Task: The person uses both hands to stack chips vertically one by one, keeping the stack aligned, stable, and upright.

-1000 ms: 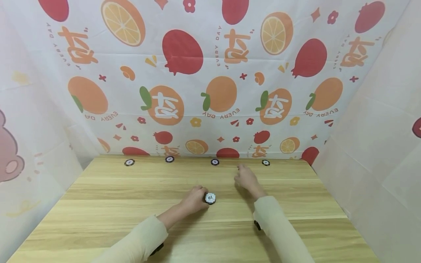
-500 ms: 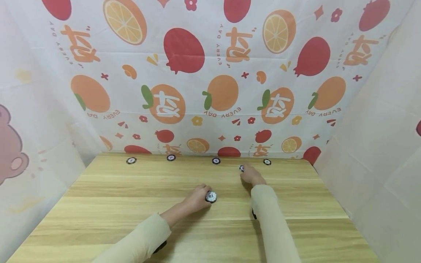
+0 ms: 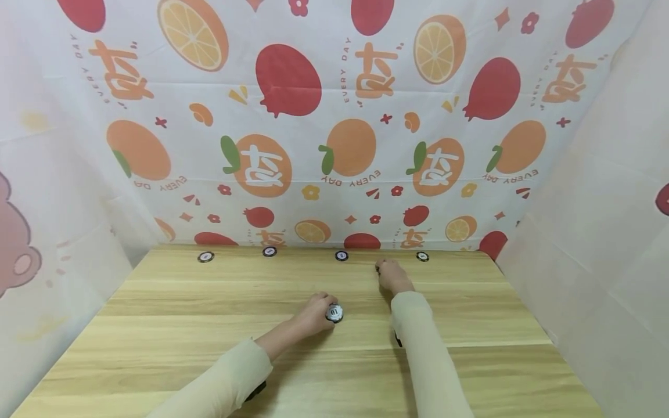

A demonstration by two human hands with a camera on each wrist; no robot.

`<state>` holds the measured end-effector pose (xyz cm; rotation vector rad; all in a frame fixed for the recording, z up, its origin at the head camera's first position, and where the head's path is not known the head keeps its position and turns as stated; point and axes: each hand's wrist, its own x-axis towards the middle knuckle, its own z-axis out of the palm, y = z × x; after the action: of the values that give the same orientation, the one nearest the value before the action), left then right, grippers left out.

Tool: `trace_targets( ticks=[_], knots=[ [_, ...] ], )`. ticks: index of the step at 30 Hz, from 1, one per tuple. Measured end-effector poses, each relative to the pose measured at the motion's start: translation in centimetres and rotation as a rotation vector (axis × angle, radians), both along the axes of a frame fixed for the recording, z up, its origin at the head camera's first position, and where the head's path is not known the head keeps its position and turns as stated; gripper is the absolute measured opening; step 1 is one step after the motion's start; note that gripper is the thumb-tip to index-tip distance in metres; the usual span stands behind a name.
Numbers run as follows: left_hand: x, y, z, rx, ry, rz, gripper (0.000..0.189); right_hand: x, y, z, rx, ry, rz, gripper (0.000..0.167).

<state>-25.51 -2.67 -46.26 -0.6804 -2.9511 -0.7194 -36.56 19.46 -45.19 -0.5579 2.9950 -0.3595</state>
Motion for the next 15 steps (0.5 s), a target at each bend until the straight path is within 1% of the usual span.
trace_targets(
  ticks=[3, 6, 9, 11, 15],
  knots=[
    [0.0, -0.1, 0.0, 0.009, 0.009, -0.005, 0.040, -0.4, 0.2, -0.3, -0.059, 0.040, 0.015, 0.028],
    [0.0, -0.2, 0.1, 0.016, 0.017, -0.013, 0.039, -0.7, 0.5, -0.7, -0.108, 0.045, 0.012, 0.024],
    [0.1, -0.3, 0.1, 0.015, 0.021, -0.020, 0.037, -0.8, 0.8, -1.0, -0.118, 0.057, 0.003, 0.019],
    [0.1, -0.3, 0.2, 0.012, 0.022, -0.023, 0.037, -0.6, 0.9, -1.0, -0.118, 0.064, -0.011, 0.017],
    [0.2, -0.2, 0.1, 0.010, 0.029, -0.023, 0.037, -0.3, 1.2, -1.0, -0.111, 0.081, -0.016, 0.019]
  ],
)
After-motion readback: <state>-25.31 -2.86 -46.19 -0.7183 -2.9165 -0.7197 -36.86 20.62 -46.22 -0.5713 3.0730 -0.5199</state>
